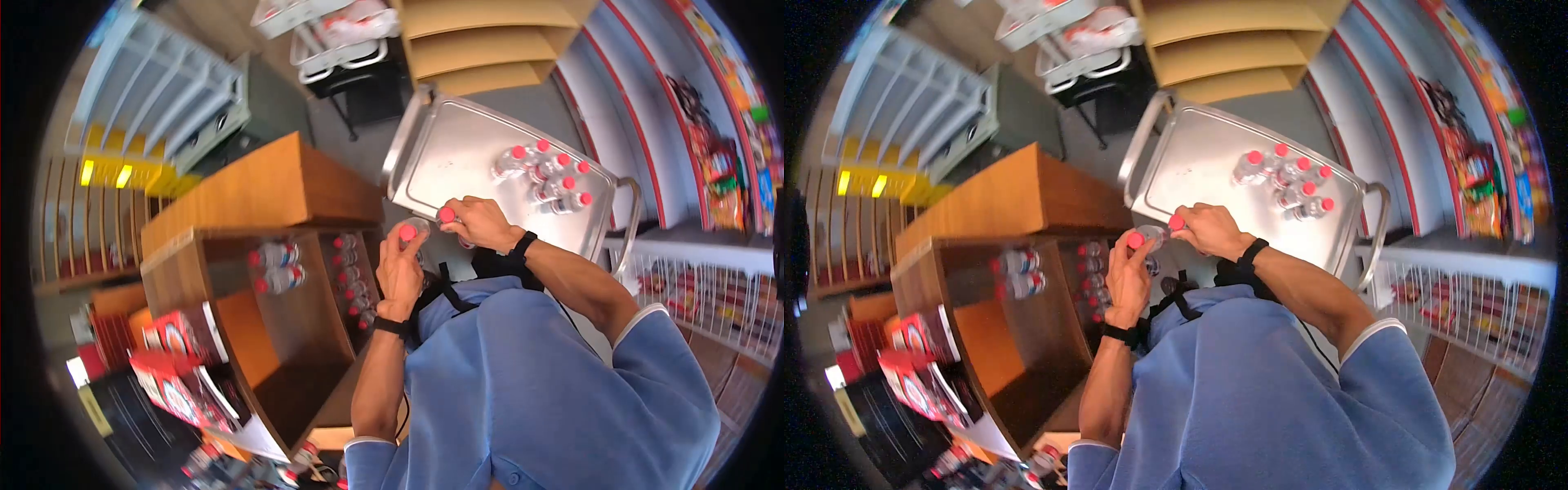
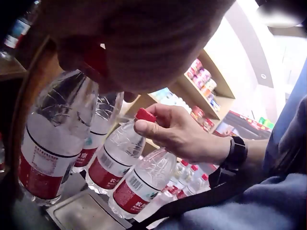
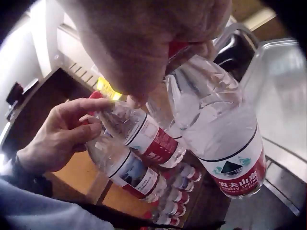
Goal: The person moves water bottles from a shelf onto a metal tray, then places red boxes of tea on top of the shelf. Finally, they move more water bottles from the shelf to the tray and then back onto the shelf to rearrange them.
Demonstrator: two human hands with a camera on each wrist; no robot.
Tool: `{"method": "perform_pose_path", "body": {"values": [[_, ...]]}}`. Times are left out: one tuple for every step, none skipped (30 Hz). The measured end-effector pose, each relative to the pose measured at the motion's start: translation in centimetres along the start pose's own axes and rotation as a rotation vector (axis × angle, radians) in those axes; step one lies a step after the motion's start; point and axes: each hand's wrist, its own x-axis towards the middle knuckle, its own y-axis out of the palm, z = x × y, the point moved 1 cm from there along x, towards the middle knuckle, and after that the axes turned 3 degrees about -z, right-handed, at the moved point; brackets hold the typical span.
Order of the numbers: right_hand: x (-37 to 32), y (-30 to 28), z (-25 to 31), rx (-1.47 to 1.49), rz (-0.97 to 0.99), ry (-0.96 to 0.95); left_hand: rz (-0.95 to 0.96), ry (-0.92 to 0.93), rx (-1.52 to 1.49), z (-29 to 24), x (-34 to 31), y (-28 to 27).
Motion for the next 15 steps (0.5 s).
{"method": "perform_pose_path", "body": {"values": [[-0.7,-0.6,-1.1,-0.01,-0.049,0.058,0.025,0.06,-0.005,-0.5,1.3,0.9],[-1.3,-1.1,-2.1,-0.021,-0.1,0.112,0.05,0.103,-0.004,-0.8,2.6,1.9],[-2.0,-1.5,-2.9,-0.02,-0.132,0.147,0.077,0.152,-0.02,-1.2,3.8,2.9],[-2.6,-2.0,-3.6,-0.039,-0.189,0.202,0.103,0.2,-0.036,-1.7,5.0,3.7],[-3.3,-2.3,-4.4,-0.056,-0.247,0.254,0.152,0.195,-0.071,-2.6,6.1,4.5],[-3.8,-2.4,-5.3,-0.053,-0.273,0.283,0.174,0.228,-0.066,-3.1,7.1,5.5],[-4.3,-2.3,-6.3,-0.038,-0.324,0.315,0.205,0.252,-0.037,-3.3,7.9,6.7],[-4.6,-2.9,-7.0,-0.026,-0.373,0.344,0.233,0.276,-0.009,-4.0,8.9,7.7],[-5.2,-3.2,-7.5,-0.016,-0.405,0.393,0.248,0.297,-0.01,-4.6,9.6,8.5],[-5.5,-3.6,-8.0,-0.011,-0.429,0.417,0.265,0.325,-0.003,-5.1,10.2,9.3],[-5.9,-4.0,-8.6,-0.02,-0.46,0.447,0.293,0.346,-0.025,-5.7,10.9,10.0],[-6.4,-4.2,-9.2,-0.026,-0.493,0.476,0.321,0.367,-0.044,-6.2,11.4,10.7],[-6.6,-4.5,-9.9,-0.037,-0.508,0.504,0.364,0.36,-0.041,-6.8,11.9,11.3],[-6.9,-4.8,-10.5,-0.03,-0.527,0.526,0.383,0.382,-0.032,-7.2,12.3,11.9],[-7.1,-5.1,-11.1,-0.044,-0.533,0.552,0.401,0.414,-0.037,-7.6,12.7,12.5]]}}
